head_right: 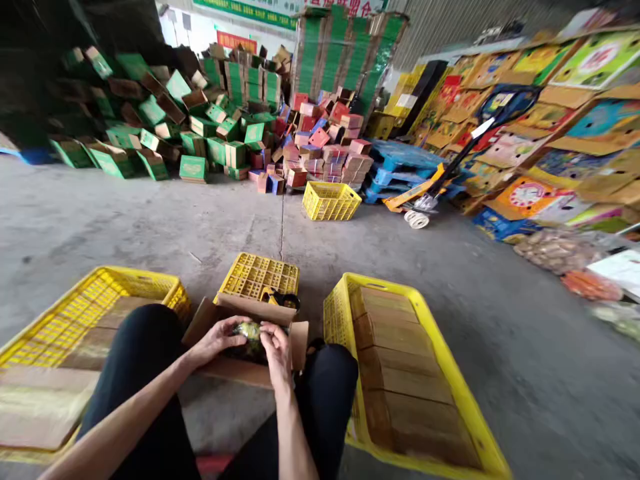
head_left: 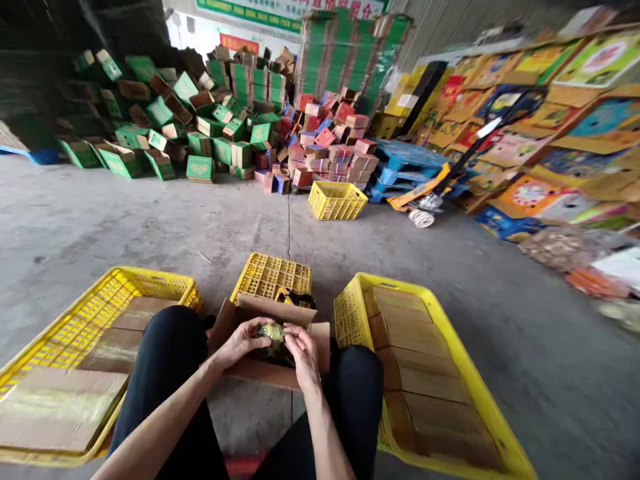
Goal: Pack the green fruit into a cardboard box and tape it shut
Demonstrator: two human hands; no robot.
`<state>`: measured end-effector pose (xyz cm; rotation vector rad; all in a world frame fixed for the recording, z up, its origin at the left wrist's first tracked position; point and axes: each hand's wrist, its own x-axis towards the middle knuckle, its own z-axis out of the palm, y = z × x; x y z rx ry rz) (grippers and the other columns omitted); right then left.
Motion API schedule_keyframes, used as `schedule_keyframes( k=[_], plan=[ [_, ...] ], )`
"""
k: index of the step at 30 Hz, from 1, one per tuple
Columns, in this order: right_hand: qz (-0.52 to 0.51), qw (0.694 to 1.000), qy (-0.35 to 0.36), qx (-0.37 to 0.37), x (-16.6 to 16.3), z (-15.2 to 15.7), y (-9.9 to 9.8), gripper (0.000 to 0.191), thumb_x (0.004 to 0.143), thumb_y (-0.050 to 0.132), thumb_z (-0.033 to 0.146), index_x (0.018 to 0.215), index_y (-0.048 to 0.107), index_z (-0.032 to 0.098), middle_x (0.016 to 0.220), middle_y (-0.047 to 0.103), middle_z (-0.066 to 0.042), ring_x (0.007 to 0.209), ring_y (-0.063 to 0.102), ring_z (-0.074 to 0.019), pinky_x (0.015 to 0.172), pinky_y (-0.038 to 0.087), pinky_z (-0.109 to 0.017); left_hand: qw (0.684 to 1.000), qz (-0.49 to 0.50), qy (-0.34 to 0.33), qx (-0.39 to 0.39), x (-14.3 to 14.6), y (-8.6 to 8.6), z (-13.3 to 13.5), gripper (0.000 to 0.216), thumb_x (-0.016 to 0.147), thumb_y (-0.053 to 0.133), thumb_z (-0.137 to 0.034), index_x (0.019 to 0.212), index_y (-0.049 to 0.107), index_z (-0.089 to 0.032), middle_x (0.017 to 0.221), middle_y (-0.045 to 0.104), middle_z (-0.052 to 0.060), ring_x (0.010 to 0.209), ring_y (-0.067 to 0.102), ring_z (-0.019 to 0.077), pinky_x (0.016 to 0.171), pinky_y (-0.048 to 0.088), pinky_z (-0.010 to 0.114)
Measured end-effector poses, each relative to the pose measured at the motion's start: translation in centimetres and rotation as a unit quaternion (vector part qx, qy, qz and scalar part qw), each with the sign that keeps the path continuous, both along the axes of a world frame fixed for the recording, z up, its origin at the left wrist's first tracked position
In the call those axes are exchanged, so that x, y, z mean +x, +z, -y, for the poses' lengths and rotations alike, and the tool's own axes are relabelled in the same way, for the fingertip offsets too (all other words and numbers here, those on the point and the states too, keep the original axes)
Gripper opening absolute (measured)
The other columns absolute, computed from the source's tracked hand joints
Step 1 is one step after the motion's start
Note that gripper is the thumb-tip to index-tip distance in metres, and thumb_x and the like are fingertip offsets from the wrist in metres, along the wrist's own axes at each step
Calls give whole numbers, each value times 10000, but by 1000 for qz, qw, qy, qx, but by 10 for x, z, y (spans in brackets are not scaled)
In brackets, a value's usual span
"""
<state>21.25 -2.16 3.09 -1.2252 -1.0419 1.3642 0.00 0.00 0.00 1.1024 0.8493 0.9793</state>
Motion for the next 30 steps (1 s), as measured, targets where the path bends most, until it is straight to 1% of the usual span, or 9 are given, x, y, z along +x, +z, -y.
schedule_keyframes(
  k=[6, 8, 12, 14, 18, 21, 25, 27, 30],
  plan=[
    [49, 998, -27, 38, 1, -3, -5, 217, 799, 780, 431, 872, 763, 227, 1215, 784, -118, 1169, 712, -321, 997, 554, -412, 999, 21, -29, -34, 2, 1, 1, 806, 729, 981, -419, 1438, 651, -224, 1310, 720, 96, 1164, 669, 283, 993, 517, 377],
    [64, 997, -25, 47, 2, -2, -6, 192, 803, 766, 411, 860, 759, 227, 1216, 781, -120, 1159, 710, -323, 972, 561, -414, 999, 15, -23, -37, 1, 1, 1, 778, 767, 952, -459, 1442, 650, -216, 1315, 722, 103, 1178, 669, 289, 1009, 518, 385],
    [76, 995, -1, 61, 1, -2, -6, 155, 807, 744, 383, 819, 748, 228, 1283, 758, -123, 1235, 682, -341, 971, 564, -422, 999, -22, 4, -37, -1, -1, 0, 663, 781, 921, -543, 1296, 735, -170, 1262, 744, 118, 1137, 688, 291, 981, 537, 371],
    [68, 996, 7, 56, 0, -1, -7, 182, 812, 735, 382, 913, 777, 237, 1381, 722, -111, 1332, 635, -347, 1040, 548, -440, 999, -40, 15, -34, -1, -1, -1, 662, 756, 930, -561, 1248, 751, -157, 1226, 756, 121, 1098, 705, 286, 959, 550, 364],
    [32, 999, -3, 26, 0, -1, -9, 477, 825, 750, 423, 1283, 745, 291, 1525, 642, -68, 1477, 535, -320, 1209, 457, -471, 995, -85, 49, -18, -4, -1, -3, 707, 797, 842, -666, 1254, 730, -139, 1143, 779, 132, 988, 749, 287, 884, 596, 389],
    [4, 1000, -14, -10, 0, -2, -12, 563, 831, 781, 512, 1349, 714, 302, 1516, 646, -86, 1472, 546, -327, 1177, 505, -492, 987, -135, 86, 6, -14, -1, -7, 742, 874, 709, -719, 1333, 696, -136, 1228, 765, 156, 1058, 754, 315, 908, 609, 423],
    [-8, 999, -15, -47, -2, -4, -16, 613, 799, 816, 616, 1299, 740, 270, 1450, 690, -120, 1409, 606, -345, 1084, 588, -487, 960, -246, 124, 43, -30, -6, -14, 565, 853, 771, -559, 1257, 755, -164, 1215, 760, 138, 1170, 705, 345, 1033, 556, 467],
    [15, 998, -11, -53, -2, -5, -19, 612, 813, 784, 655, 1281, 746, 263, 1473, 676, -122, 1377, 633, -345, 1042, 615, -472, 935, -320, 140, 61, -32, -11, -16, 418, 820, 810, -423, 1154, 777, -174, 1159, 749, 125, 1170, 687, 347, 1081, 520, 483],
    [70, 996, 4, -63, -1, -6, -26, 582, 848, 711, 680, 1245, 754, 257, 1452, 690, -130, 1317, 680, -340, 975, 644, -456, 892, -421, 145, 74, -28, -20, -14, 295, 865, 746, -261, 1148, 735, -179, 1171, 707, 124, 1166, 674, 327, 1071, 517, 472]
  ],
)
